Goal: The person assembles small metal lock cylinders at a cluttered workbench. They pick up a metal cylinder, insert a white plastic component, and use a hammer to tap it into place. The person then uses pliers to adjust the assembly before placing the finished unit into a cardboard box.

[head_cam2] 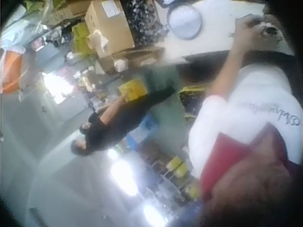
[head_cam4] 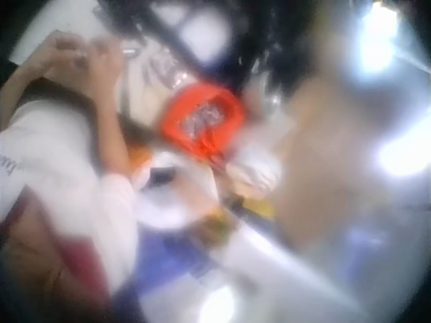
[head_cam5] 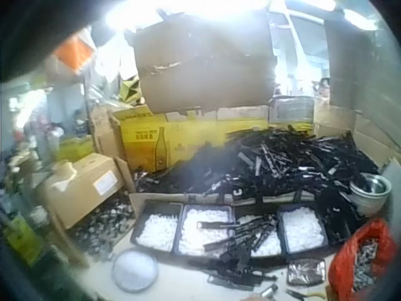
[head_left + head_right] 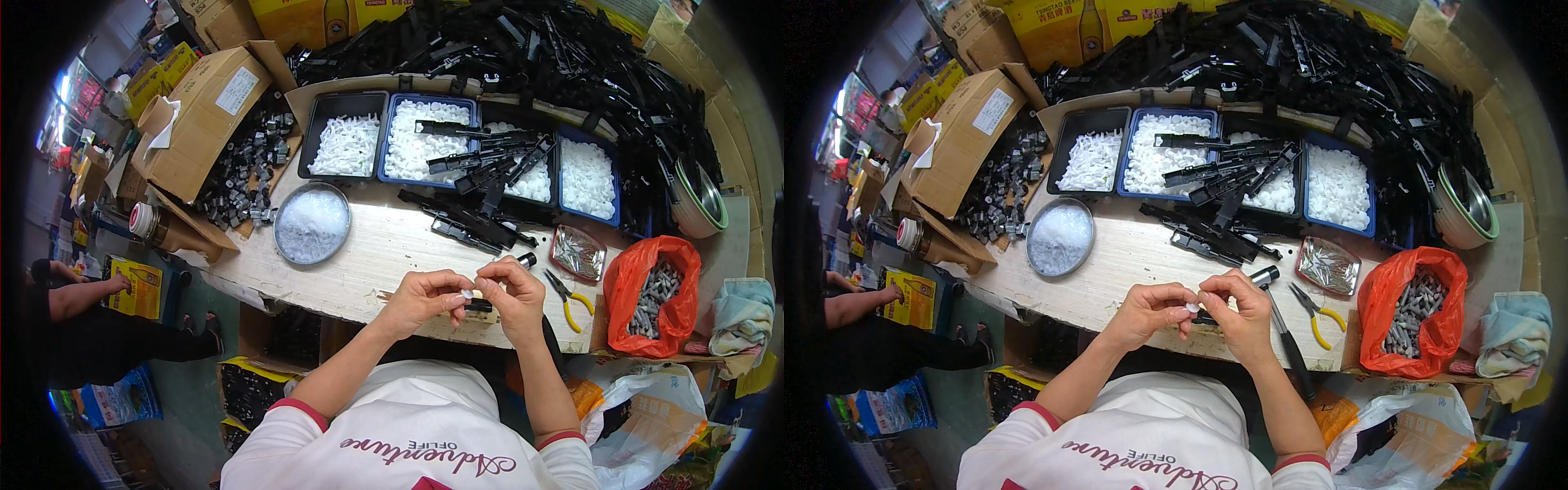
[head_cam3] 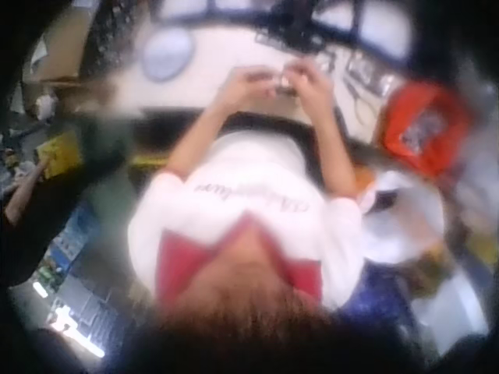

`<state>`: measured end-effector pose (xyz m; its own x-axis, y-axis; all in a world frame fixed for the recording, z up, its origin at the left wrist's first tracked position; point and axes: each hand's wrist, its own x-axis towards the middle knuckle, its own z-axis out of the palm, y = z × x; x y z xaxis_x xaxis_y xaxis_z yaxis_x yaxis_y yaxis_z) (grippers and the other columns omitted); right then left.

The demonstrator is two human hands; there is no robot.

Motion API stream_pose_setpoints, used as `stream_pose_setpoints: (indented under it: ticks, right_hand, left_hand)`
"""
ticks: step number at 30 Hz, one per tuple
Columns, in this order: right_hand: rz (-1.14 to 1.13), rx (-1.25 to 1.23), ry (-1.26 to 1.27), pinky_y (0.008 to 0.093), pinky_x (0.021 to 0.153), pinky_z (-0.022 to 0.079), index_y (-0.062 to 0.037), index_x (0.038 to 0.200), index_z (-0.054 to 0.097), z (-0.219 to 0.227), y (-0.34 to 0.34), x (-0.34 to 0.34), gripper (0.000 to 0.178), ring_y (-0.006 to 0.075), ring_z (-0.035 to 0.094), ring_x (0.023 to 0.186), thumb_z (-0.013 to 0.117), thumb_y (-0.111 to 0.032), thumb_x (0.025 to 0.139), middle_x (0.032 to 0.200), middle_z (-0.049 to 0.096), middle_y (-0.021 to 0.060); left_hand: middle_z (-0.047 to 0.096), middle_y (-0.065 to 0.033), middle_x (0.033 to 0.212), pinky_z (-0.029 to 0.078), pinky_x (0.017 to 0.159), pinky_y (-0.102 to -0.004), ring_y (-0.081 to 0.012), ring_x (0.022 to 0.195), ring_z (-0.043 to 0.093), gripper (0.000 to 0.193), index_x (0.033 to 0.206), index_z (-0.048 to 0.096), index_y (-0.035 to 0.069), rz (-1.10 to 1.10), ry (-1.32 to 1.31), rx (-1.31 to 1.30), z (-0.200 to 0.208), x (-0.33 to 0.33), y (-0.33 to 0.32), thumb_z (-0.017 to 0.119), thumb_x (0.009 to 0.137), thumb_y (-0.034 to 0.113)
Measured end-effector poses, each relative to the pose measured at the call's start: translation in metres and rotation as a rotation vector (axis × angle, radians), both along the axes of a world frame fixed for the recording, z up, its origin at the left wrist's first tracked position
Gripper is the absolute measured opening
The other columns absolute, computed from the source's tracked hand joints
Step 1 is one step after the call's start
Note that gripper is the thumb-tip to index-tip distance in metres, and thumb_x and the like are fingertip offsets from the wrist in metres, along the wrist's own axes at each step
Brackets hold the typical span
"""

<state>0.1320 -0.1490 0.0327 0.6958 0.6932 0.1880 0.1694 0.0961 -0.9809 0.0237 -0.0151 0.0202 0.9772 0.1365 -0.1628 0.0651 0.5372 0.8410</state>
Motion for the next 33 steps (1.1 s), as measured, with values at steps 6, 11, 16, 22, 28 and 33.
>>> stream_pose_setpoints:
  ticks: [6, 11, 16, 22, 28, 33]
  right_hand:
    - [-0.034, -0.002, 0.172, 0.0211, 0.062, 0.040, 0.0010, 0.081, 0.061, 0.006, 0.000, -0.004, 0.008, 0.0091, 0.050, 0.067, 0.062, 0.002, 0.073, 0.074, 0.055, 0.0034]
    - [-0.090, 0.039, 0.193, 0.0208, 0.063, 0.040, 0.0011, 0.081, 0.061, 0.003, 0.000, -0.010, 0.008, 0.0088, 0.049, 0.068, 0.061, 0.003, 0.073, 0.074, 0.054, 0.0032]
    - [-0.123, 0.007, 0.064, 0.0221, 0.062, 0.040, 0.0000, 0.081, 0.061, 0.001, 0.000, -0.013, 0.008, 0.0103, 0.050, 0.068, 0.062, 0.002, 0.073, 0.074, 0.054, 0.0035]
    - [-0.126, -0.124, -0.492, 0.0275, 0.064, 0.042, -0.0010, 0.083, 0.061, -0.001, 0.003, -0.018, 0.011, 0.0202, 0.057, 0.069, 0.063, 0.001, 0.072, 0.075, 0.059, 0.0085]
    - [-0.088, -0.134, -0.721, 0.0311, 0.064, 0.040, -0.0027, 0.082, 0.061, 0.001, 0.000, -0.018, 0.014, 0.0219, 0.058, 0.069, 0.064, 0.000, 0.069, 0.074, 0.060, 0.0075]
    - [-0.066, -0.190, -0.746, 0.0315, 0.061, 0.036, -0.0049, 0.077, 0.060, -0.008, -0.002, -0.014, 0.013, 0.0207, 0.056, 0.069, 0.066, -0.002, 0.066, 0.075, 0.060, 0.0051]
  left_hand:
    - [0.059, -0.0064, 0.080, 0.052, 0.058, -0.0240, -0.0106, 0.067, 0.058, 0.018, 0.099, 0.059, -0.003, 0.050, -0.028, 0.061, -0.001, -0.001, -0.005, 0.057, 0.082, 0.003]
    - [0.057, -0.0086, 0.083, 0.053, 0.059, -0.0265, -0.0133, 0.069, 0.059, 0.017, 0.099, 0.059, -0.004, 0.094, -0.063, 0.112, -0.003, -0.002, -0.009, 0.057, 0.082, 0.001]
    - [0.058, -0.0087, 0.082, 0.054, 0.059, -0.0265, -0.0139, 0.067, 0.060, 0.017, 0.098, 0.060, -0.003, 0.136, -0.081, 0.192, -0.003, -0.002, -0.012, 0.057, 0.082, 0.000]
    - [0.060, -0.0098, 0.079, 0.054, 0.055, -0.0258, -0.0130, 0.063, 0.060, 0.013, 0.094, 0.060, -0.003, 0.247, -0.010, 0.074, -0.017, -0.006, -0.015, 0.058, 0.082, 0.001]
    - [0.061, -0.0104, 0.079, 0.051, 0.051, -0.0223, -0.0107, 0.060, 0.059, 0.013, 0.093, 0.060, -0.002, 0.270, 0.047, 0.060, -0.014, -0.008, -0.012, 0.059, 0.082, 0.003]
    - [0.059, -0.0059, 0.082, 0.045, 0.060, -0.0245, -0.0139, 0.069, 0.055, 0.018, 0.093, 0.063, 0.002, 0.246, -0.081, 0.683, -0.009, -0.008, 0.002, 0.065, 0.075, 0.006]
